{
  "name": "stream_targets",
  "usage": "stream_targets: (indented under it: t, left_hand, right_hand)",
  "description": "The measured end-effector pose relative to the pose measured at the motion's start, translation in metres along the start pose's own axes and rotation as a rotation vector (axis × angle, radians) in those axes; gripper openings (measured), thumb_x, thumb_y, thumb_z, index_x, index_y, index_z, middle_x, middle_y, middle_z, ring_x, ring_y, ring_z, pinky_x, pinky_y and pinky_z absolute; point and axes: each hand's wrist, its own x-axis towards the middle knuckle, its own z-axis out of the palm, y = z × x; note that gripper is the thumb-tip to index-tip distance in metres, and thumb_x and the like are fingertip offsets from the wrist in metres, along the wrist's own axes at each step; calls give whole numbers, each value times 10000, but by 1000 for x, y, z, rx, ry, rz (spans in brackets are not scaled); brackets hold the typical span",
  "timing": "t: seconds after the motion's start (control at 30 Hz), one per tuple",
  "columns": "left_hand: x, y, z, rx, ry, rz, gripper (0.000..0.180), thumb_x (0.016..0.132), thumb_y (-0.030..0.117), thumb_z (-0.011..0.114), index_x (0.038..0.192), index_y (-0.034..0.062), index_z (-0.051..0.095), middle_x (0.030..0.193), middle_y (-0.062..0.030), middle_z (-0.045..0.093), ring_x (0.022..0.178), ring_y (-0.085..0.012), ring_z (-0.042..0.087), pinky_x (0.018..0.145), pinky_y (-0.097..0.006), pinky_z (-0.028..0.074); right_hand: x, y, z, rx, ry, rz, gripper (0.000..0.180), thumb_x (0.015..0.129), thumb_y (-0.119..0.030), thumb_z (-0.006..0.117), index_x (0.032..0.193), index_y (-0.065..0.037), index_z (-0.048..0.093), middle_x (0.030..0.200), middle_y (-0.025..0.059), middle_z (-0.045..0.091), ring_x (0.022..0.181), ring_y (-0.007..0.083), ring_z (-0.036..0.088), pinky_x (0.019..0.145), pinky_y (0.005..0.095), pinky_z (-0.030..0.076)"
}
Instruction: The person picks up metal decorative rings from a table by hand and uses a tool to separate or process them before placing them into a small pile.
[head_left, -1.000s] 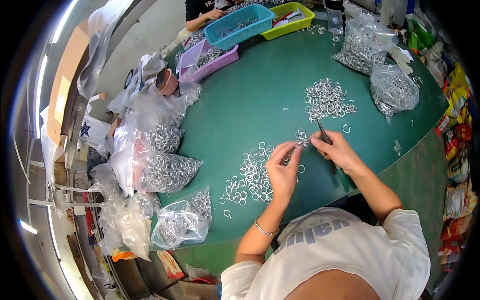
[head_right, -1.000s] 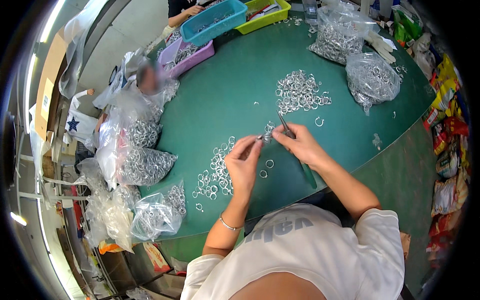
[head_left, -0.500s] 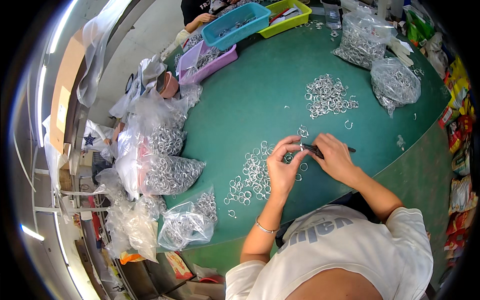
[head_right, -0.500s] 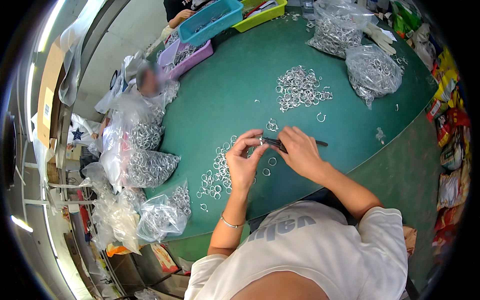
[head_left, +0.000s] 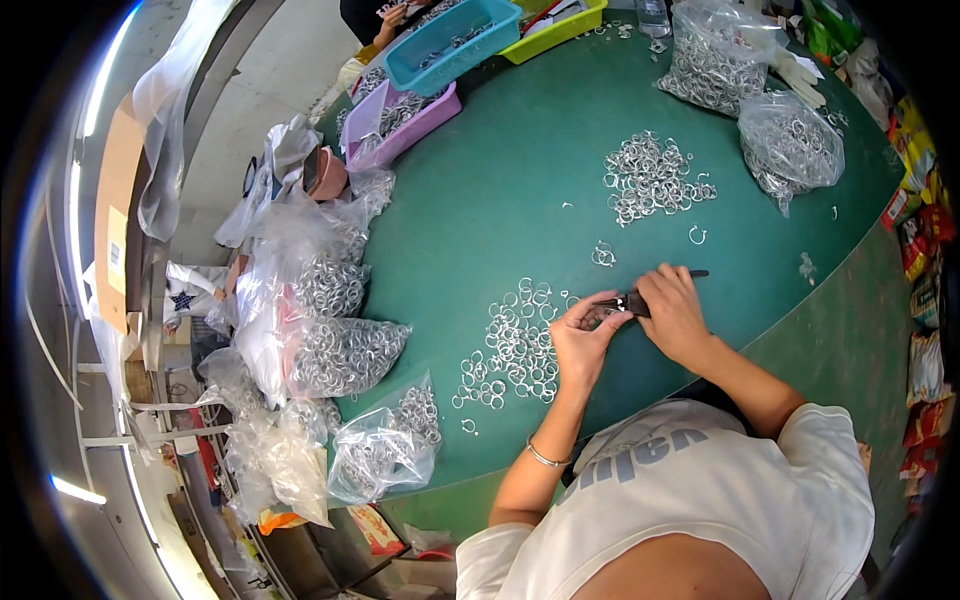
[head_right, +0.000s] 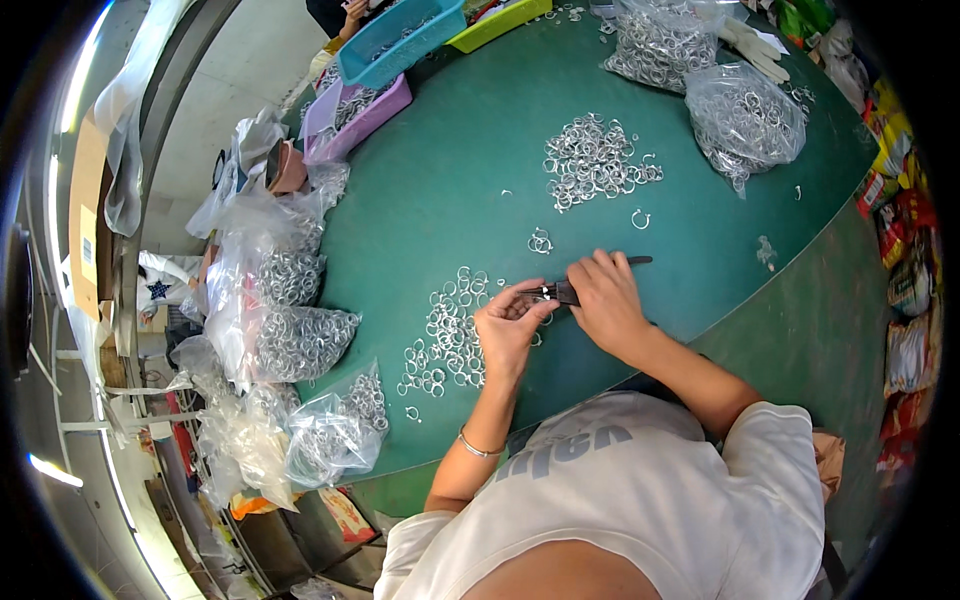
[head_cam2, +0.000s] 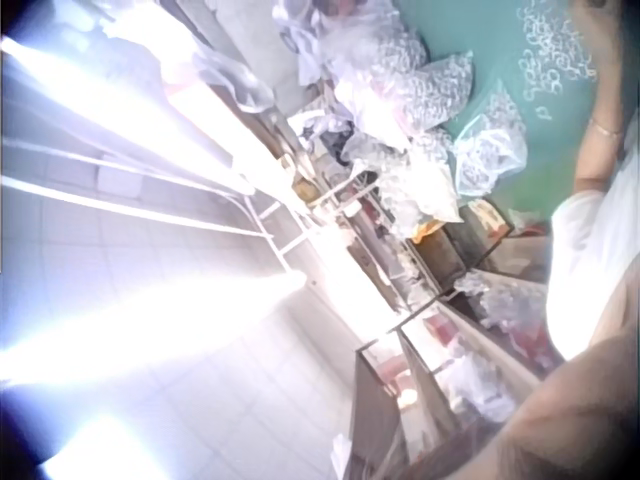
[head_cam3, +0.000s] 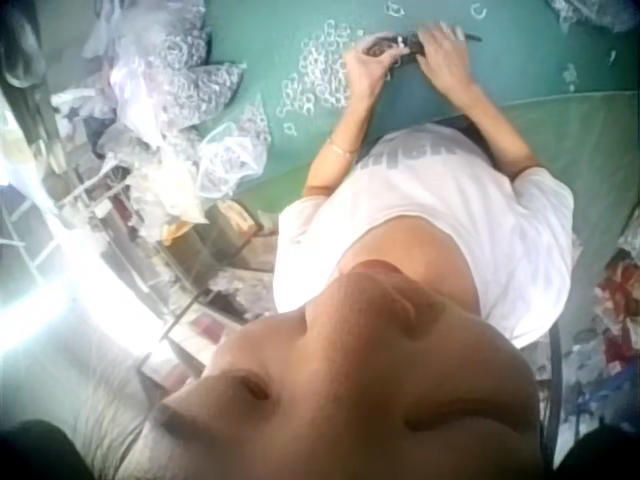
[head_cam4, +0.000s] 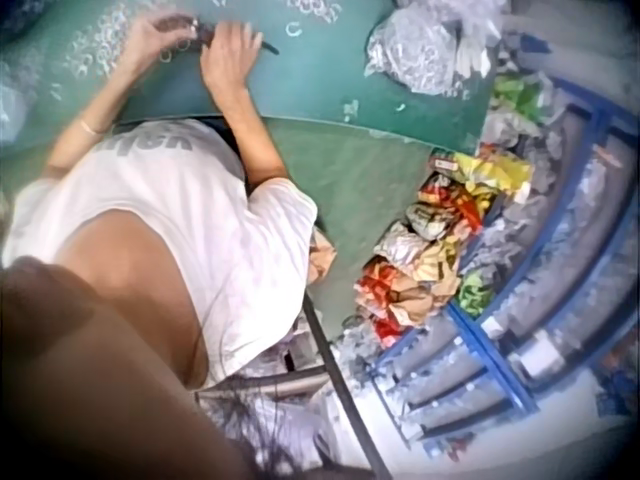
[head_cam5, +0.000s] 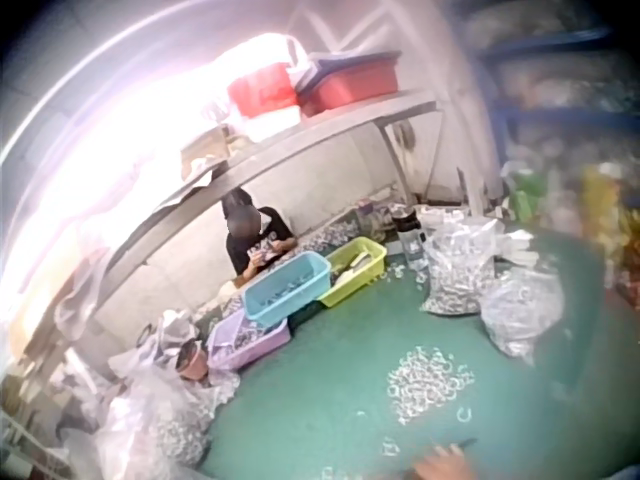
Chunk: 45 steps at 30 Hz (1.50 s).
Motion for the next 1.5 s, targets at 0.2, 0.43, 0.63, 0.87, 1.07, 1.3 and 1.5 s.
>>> stream_targets:
  t: [0.2, 0.43, 0.63, 0.87, 1.07, 1.3, 1.5]
  left_hand:
    - [0, -8, 2, -198, -15, -26, 264, 716, -105, 623, 975, -73, 589, 852, -83, 625, 767, -99, 587, 702, -204, 483]
    - [3, -8, 2, -237, -45, 6, 241, 722, -111, 611, 958, -73, 583, 930, -99, 615, 814, -116, 587, 736, -219, 479]
    - [6, -7, -6, -286, 54, -40, 136, 838, 45, 562, 932, -41, 608, 928, -66, 619, 800, -97, 571, 689, -198, 441]
    - [8, 15, 1, -148, -48, 206, 196, 881, 107, 507, 903, -35, 639, 887, -66, 606, 815, -127, 556, 775, -255, 426]
    - [-5, 32, 2, 450, 115, 441, 94, 800, 42, 576, 842, -15, 637, 810, -94, 588, 714, -196, 568, 713, -286, 431]
    - [-6, 36, -1, 909, 182, 696, 19, 731, 13, 586, 749, 8, 592, 741, -95, 572, 642, -259, 541, 587, -351, 397]
    - [-4, 52, -9, 1111, 8, 713, 33, 704, -18, 576, 694, 10, 562, 644, -108, 532, 598, -297, 534, 514, -370, 411]
  right_hand:
    - [-5, 3, 2, -34, -51, 17, 254, 614, -78, 671, 728, -52, 445, 662, 87, 534, 638, 262, 527, 596, 377, 371]
    - [-3, 2, -3, -85, -133, 43, 228, 661, -114, 642, 768, -51, 451, 646, 91, 542, 649, 279, 558, 595, 390, 400]
    - [8, 9, -25, -23, -379, 150, 127, 738, -128, 592, 798, -32, 534, 672, 111, 587, 580, 269, 571, 551, 414, 416]
    - [27, 9, -36, 1337, -649, 759, 210, 875, -216, 529, 916, -10, 542, 693, 50, 580, 533, 97, 513, 452, 220, 350]
    - [22, -2, -23, 1573, -499, 839, 167, 863, -161, 543, 946, -15, 546, 729, 51, 575, 511, 97, 474, 458, 219, 346]
    - [24, -28, -27, 812, -80, 363, 140, 855, -103, 526, 894, 30, 544, 619, 91, 581, 535, 119, 555, 483, 260, 398]
    - [23, -29, -28, 728, -59, 255, 119, 849, -85, 529, 872, 32, 534, 598, 103, 563, 539, 136, 567, 489, 273, 409]
